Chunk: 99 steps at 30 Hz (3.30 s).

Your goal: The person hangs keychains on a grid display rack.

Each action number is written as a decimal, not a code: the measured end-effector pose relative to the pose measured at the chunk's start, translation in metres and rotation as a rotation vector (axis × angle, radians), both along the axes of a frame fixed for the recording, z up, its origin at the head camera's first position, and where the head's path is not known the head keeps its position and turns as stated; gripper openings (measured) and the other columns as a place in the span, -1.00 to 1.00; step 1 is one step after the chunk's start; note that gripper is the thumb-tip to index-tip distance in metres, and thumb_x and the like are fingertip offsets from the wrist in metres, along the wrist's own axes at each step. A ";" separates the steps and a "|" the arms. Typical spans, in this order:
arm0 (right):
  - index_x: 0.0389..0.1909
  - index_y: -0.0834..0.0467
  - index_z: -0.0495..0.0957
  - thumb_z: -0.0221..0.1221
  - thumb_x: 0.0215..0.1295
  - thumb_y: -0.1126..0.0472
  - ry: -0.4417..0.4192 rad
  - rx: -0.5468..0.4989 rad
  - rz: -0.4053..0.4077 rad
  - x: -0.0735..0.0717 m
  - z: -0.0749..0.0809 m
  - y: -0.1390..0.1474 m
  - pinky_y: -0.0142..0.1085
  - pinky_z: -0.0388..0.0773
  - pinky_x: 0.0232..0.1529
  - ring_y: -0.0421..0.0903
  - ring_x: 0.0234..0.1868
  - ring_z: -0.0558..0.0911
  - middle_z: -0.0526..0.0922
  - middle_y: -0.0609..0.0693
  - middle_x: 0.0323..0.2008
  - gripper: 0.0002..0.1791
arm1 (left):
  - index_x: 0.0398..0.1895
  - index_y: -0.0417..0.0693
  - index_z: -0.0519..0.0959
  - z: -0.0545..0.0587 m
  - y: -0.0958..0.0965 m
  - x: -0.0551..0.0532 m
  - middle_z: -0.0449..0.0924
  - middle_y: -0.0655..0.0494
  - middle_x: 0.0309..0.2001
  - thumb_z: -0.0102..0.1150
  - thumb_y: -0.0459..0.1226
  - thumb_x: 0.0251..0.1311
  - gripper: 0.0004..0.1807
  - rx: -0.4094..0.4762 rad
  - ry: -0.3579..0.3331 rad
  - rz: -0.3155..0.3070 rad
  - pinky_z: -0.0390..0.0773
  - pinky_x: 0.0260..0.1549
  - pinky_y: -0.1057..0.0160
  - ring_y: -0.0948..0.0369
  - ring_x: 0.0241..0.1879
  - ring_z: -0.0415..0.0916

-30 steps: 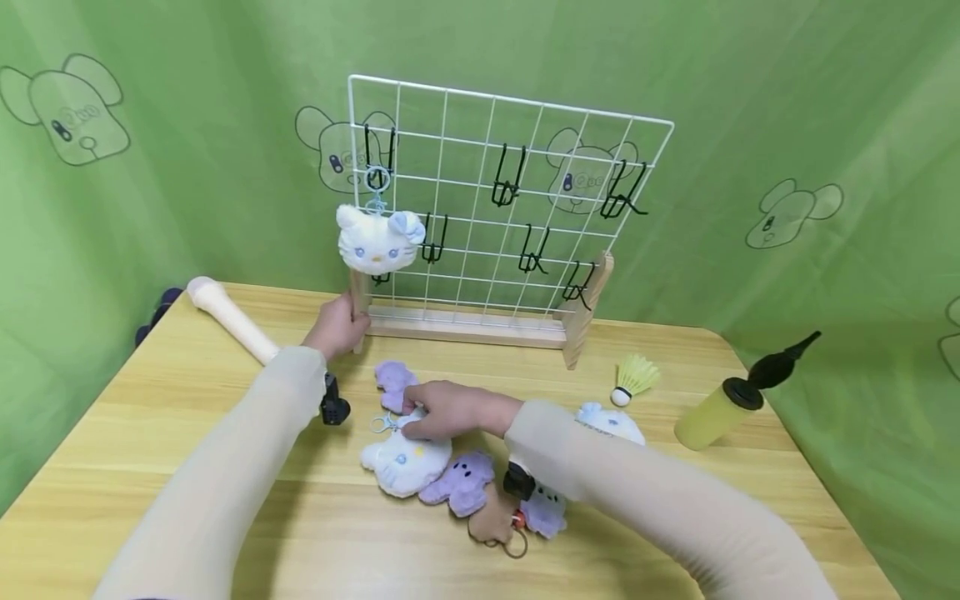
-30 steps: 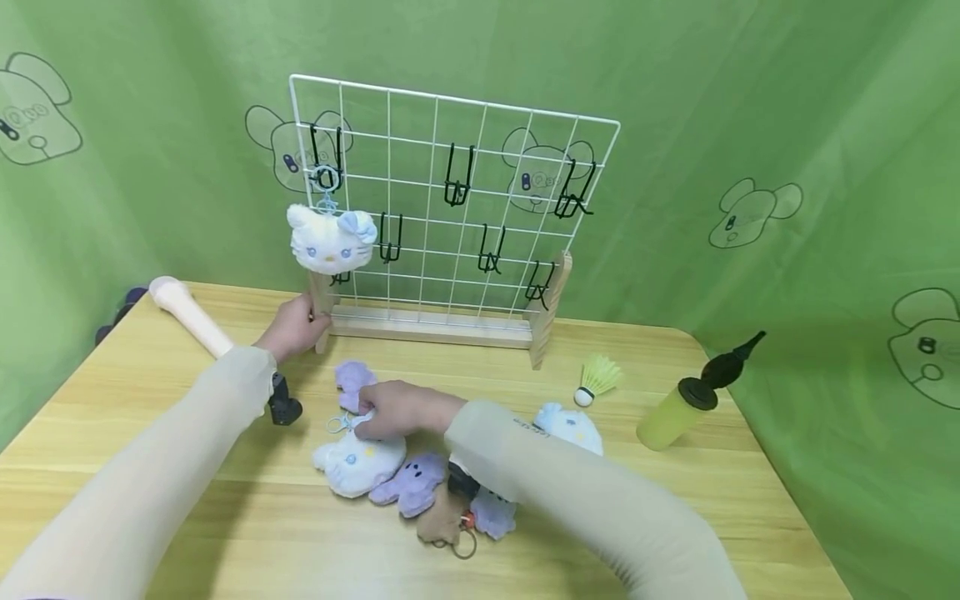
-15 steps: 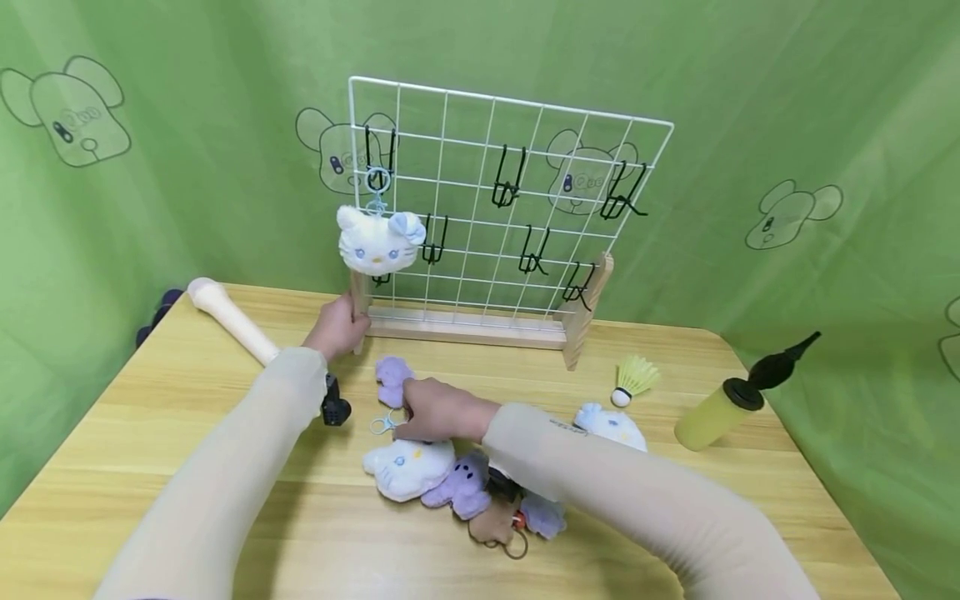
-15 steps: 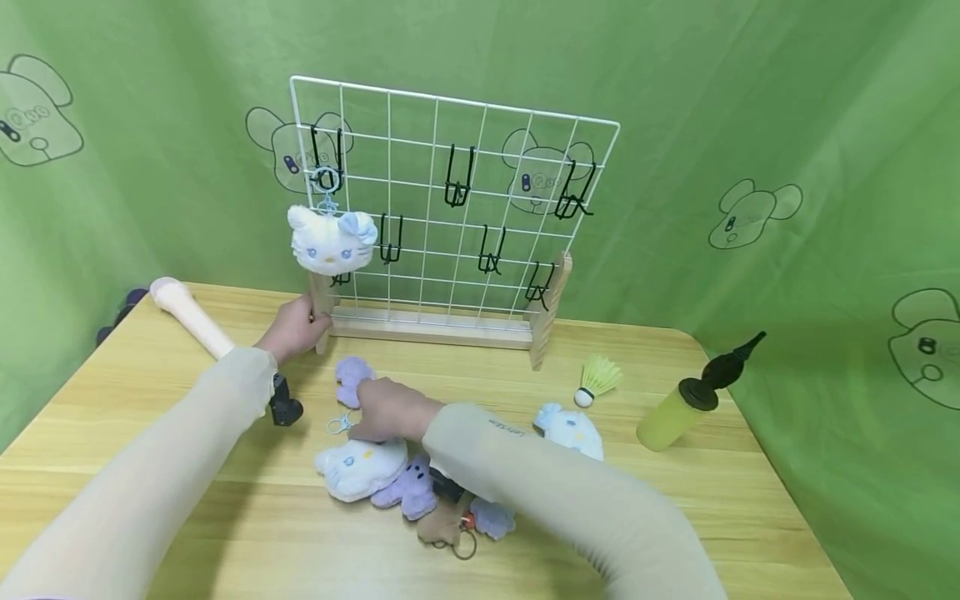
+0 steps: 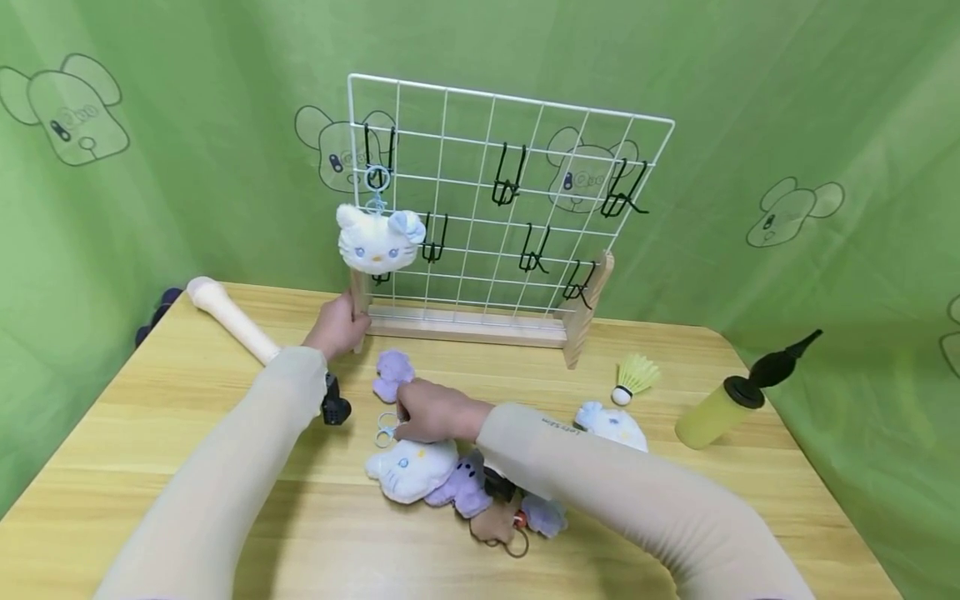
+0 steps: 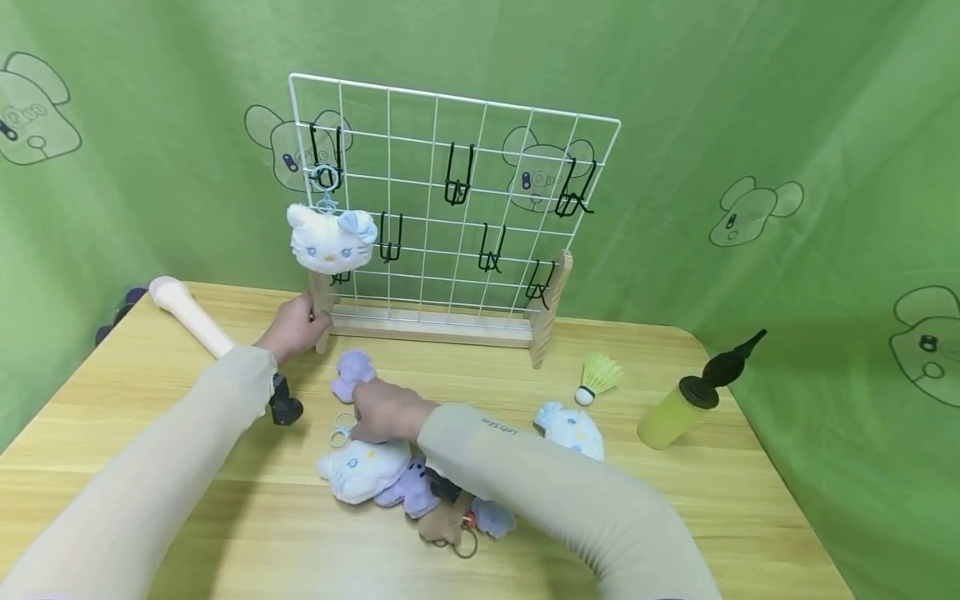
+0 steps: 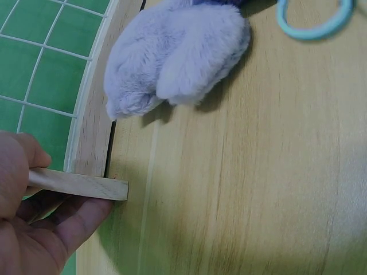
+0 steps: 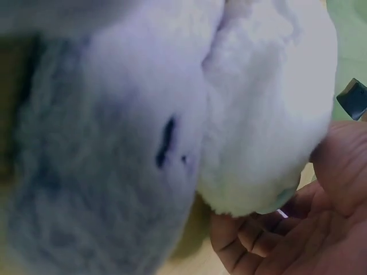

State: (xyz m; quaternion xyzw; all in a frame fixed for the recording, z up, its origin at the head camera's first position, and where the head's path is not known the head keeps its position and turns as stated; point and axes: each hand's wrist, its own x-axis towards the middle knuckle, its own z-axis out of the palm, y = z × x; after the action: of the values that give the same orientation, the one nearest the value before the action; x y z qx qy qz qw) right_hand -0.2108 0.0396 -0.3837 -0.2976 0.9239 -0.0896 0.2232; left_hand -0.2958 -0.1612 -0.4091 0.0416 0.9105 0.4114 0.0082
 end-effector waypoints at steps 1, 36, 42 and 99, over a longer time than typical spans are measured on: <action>-0.15 0.12 0.53 0.35 0.37 0.10 -0.003 -0.003 0.000 0.000 0.000 0.000 -0.41 0.49 -0.33 -0.21 -0.30 0.48 0.51 -0.09 -0.32 -0.77 | 0.31 -0.52 0.34 0.000 0.000 0.000 0.59 -0.51 0.08 -0.08 -0.37 0.46 -0.54 0.000 0.001 0.002 0.78 -0.21 0.08 -0.13 -0.17 0.67; -0.20 0.20 0.51 0.33 0.34 0.31 -0.055 -0.094 0.006 -0.006 0.001 0.005 -0.40 0.47 -0.30 -0.15 -0.32 0.45 0.49 -0.05 -0.38 -0.83 | 0.34 -0.52 0.32 0.003 0.001 -0.001 0.58 -0.51 0.12 -0.08 -0.39 0.45 -0.53 0.014 -0.029 0.011 0.78 -0.18 0.07 -0.13 -0.15 0.67; -0.17 0.23 0.47 0.36 0.30 0.33 -0.127 -0.194 0.008 -0.011 -0.003 0.011 -0.44 0.39 -0.30 -0.18 -0.32 0.41 0.44 -0.06 -0.38 -0.76 | 0.34 -0.50 0.33 0.001 0.001 -0.002 0.59 -0.49 0.12 -0.08 -0.37 0.46 -0.53 0.009 -0.021 0.011 0.77 -0.05 -0.02 -0.16 -0.08 0.67; 0.04 0.24 0.37 -0.07 0.67 0.19 0.332 -1.271 -0.320 -0.054 0.126 0.090 -0.45 0.70 -0.25 -0.19 -0.33 0.63 0.72 -0.04 -0.25 -0.82 | 0.38 -0.55 0.25 -0.003 0.001 0.000 0.55 -0.56 0.15 -0.10 -0.38 0.47 -0.49 0.008 -0.038 0.000 0.80 -0.22 0.10 -0.16 -0.13 0.69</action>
State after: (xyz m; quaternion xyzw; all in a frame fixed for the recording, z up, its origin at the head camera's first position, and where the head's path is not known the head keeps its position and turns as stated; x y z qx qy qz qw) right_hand -0.2643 0.1294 -0.2574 -0.2404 0.7464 -0.6006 -0.1563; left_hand -0.2957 -0.1605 -0.4122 0.0340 0.9084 0.4158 0.0255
